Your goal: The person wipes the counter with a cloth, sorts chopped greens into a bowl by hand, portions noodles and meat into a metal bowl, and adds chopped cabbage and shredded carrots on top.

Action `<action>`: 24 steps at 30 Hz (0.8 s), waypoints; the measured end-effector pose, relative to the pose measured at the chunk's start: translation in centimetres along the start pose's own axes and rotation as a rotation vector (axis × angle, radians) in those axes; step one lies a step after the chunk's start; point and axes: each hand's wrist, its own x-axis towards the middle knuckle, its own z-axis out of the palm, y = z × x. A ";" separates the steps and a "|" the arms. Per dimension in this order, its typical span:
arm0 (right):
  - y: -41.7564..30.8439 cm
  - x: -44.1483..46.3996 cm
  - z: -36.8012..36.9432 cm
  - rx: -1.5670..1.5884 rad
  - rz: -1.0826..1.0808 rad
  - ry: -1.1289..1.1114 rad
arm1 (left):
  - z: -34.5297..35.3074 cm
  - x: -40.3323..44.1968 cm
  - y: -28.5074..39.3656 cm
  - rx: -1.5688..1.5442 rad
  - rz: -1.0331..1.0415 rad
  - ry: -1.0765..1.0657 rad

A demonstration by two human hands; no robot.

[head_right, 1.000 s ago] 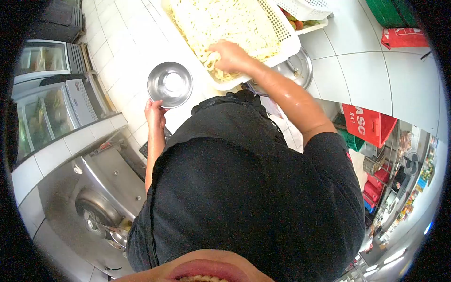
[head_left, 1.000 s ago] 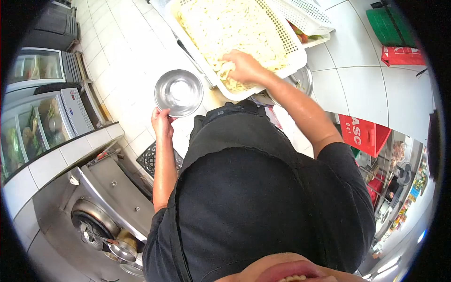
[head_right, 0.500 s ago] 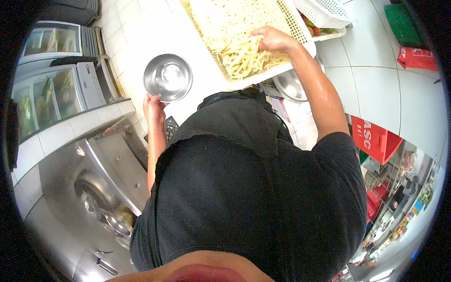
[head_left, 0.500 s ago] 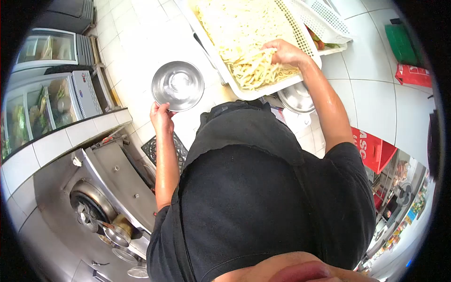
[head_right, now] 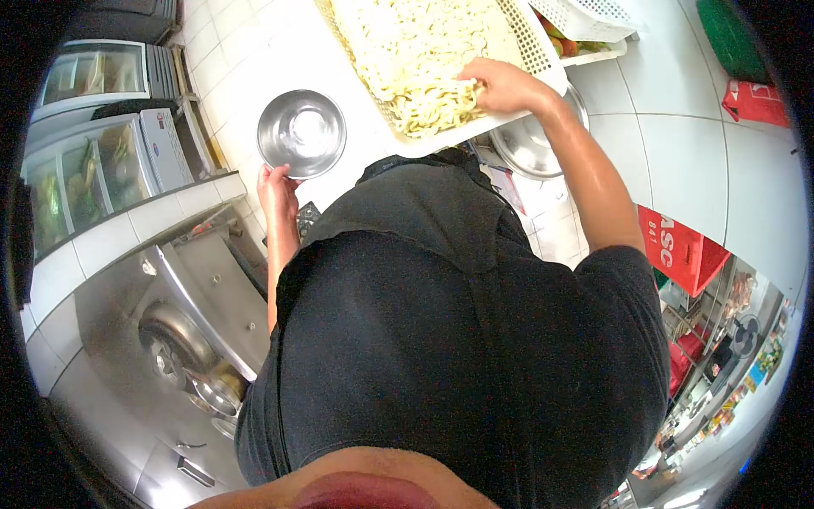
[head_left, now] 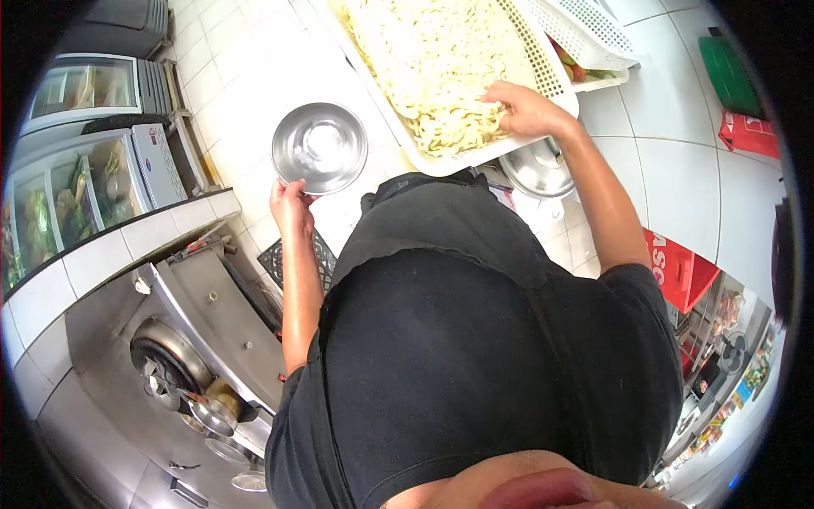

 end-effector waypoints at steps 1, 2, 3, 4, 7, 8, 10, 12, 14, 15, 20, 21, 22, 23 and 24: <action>-1.6 -1.5 0.1 0.005 0.060 0.006 | 0.9 -0.5 0.7 0.002 -0.001 0.002; -2.7 -2.5 0.3 0.010 0.121 0.013 | 1.4 -0.8 1.0 0.004 -0.002 0.002; -3.1 -2.8 0.6 0.051 0.113 0.016 | 1.3 -0.7 0.8 0.019 -0.012 0.002; -3.4 -3.1 1.0 0.024 0.152 0.048 | 1.3 -0.5 0.2 0.035 -0.019 0.002; -5.5 -1.9 2.5 -0.058 0.293 0.164 | 1.7 -0.4 -0.2 0.057 -0.035 -0.012; -6.0 -1.3 3.2 -0.086 0.307 0.192 | 2.0 -0.4 -0.3 0.060 -0.038 -0.019; -7.5 -0.4 4.2 -0.149 0.341 0.245 | 2.3 -0.2 -0.3 0.062 -0.039 -0.041; -8.3 0.0 5.1 -0.131 0.246 0.318 | 2.6 -0.3 -0.4 0.054 -0.038 -0.062; -7.7 0.9 6.5 -0.069 0.147 0.332 | 3.5 -0.5 -0.1 0.046 -0.036 -0.068; -7.9 1.0 6.5 -0.024 0.136 0.319 | 3.9 -0.6 0.1 0.039 -0.032 -0.070; -5.6 4.3 5.0 0.237 0.145 0.206 | 4.3 -0.3 0.8 0.064 -0.001 -0.057; -5.6 4.6 3.7 0.380 0.225 0.107 | 4.3 -0.6 1.1 0.064 0.007 -0.041; -4.9 4.7 2.7 0.433 0.247 0.113 | 4.2 -0.8 1.4 0.071 0.017 -0.044; -4.0 4.7 1.7 0.484 0.267 0.119 | 4.2 -0.9 1.7 0.075 0.028 -0.047; -3.7 4.7 0.7 0.536 0.289 0.123 | 4.1 -1.0 2.0 0.081 0.038 -0.049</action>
